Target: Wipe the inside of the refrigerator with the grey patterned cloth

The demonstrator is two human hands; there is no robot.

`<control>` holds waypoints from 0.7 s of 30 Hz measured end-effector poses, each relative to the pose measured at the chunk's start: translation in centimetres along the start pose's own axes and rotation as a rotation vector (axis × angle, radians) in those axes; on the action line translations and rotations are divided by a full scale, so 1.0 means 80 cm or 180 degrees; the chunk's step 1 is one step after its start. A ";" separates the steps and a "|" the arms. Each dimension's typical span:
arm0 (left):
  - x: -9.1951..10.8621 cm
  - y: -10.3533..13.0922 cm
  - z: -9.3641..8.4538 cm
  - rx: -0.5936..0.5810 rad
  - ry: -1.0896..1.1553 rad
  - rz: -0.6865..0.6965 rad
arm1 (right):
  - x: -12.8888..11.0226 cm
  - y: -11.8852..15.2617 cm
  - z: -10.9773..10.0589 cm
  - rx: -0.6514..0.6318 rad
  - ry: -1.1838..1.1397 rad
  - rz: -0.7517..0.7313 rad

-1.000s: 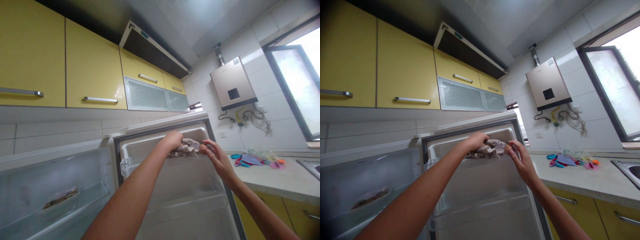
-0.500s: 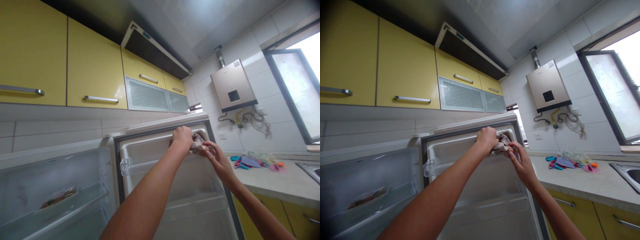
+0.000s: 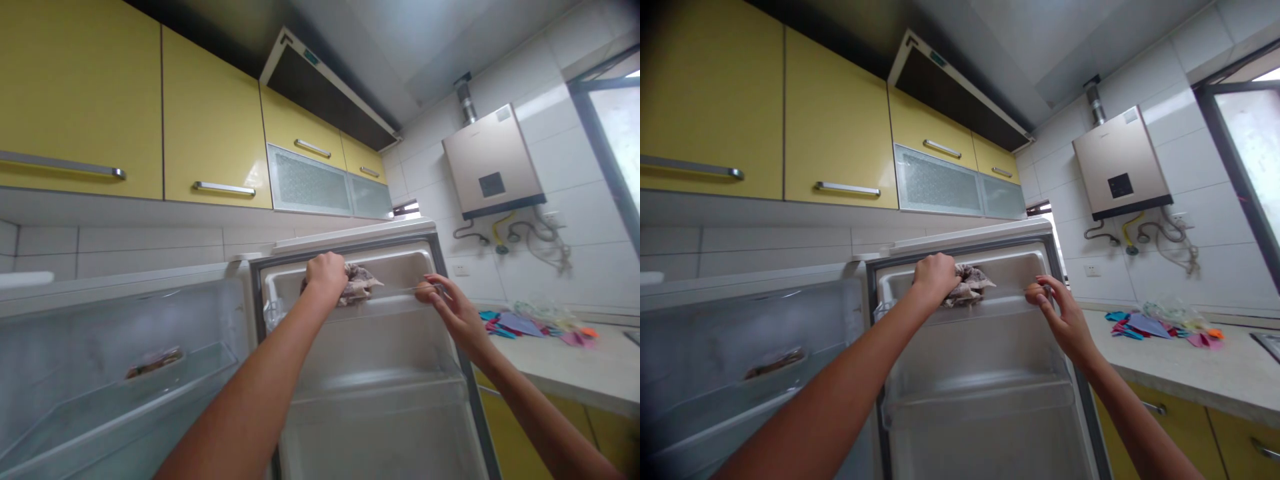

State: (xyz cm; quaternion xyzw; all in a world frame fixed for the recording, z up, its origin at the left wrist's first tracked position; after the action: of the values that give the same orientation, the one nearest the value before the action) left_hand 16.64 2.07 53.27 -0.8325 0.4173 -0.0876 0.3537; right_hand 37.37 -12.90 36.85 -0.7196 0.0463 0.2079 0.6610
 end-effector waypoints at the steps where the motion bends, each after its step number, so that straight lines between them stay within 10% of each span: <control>1: -0.016 0.005 -0.002 -0.0006 -0.0072 -0.0073 | -0.001 0.000 0.000 -0.0013 -0.0103 0.0141; 10: -0.105 0.023 -0.017 -0.0197 -0.0598 -0.0487 | -0.004 0.001 0.002 0.0012 -0.0311 0.0368; 21: -0.064 0.010 -0.013 -0.0331 -0.0363 0.0163 | -0.015 0.000 0.008 0.0162 -0.0184 0.0311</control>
State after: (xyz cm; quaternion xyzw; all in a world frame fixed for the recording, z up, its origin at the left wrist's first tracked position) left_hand 12.45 5.11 54.29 -0.8424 0.4217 -0.0091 0.3353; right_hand 36.11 -12.51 37.29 -0.6931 0.0676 0.2594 0.6691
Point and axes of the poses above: each hand's wrist, its own y-axis away from the middle knuckle, its own z-axis out of the palm, x = y × z, the point moved 1 cm from there along -y, towards the middle knuckle, and after that the axes turned 4 degrees about y, right-handed, at the moved point
